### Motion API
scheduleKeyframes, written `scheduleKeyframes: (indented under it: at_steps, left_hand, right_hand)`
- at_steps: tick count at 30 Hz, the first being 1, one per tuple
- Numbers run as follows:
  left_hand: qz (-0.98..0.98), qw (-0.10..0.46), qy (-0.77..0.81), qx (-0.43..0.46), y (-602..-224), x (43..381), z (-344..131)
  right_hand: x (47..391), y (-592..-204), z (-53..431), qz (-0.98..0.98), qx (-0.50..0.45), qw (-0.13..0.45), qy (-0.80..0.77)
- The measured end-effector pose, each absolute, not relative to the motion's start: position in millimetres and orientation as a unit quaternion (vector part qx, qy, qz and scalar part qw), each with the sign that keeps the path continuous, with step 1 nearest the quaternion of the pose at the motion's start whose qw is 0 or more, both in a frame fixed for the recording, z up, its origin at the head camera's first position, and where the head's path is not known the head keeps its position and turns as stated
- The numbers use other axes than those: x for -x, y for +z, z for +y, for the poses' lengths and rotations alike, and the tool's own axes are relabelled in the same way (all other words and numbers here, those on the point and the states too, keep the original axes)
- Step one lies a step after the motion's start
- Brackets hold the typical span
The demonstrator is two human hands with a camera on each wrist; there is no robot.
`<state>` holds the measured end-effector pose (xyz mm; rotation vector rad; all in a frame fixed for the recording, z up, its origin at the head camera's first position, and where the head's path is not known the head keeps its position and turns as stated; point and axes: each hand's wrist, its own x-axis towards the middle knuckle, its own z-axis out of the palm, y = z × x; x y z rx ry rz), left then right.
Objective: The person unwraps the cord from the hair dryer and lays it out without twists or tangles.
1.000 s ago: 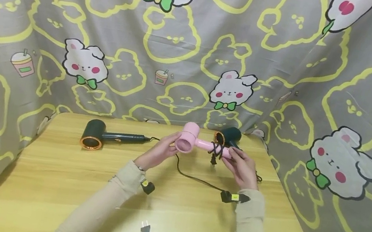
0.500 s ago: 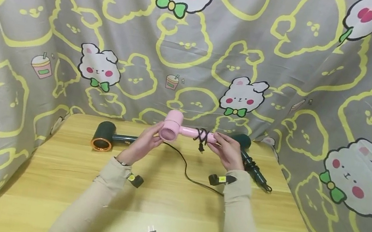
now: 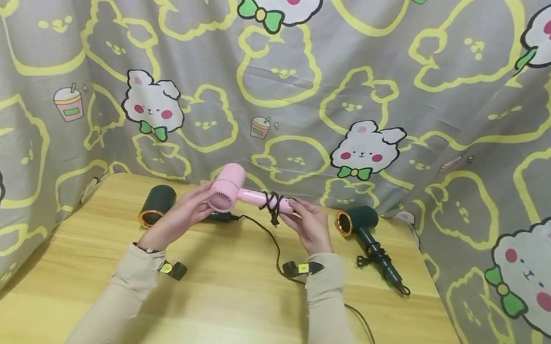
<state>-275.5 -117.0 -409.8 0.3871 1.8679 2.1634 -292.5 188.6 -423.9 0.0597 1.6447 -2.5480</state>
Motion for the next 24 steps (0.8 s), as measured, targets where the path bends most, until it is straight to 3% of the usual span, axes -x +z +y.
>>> scheduleKeyframes:
  at_steps: [14, 24]
  left_hand:
    - [0.698, 0.096, 0.697, -0.137, -431.7, 269.8, -159.6]
    - [0.808, 0.064, 0.562, -0.165, -440.4, 276.4, -177.0]
  right_hand:
    - [287.9, -448.5, 155.7, 0.519, -0.021, 0.055, -0.853]
    - [289.8, -458.8, 152.5, 0.530, -0.026, 0.062, -0.845]
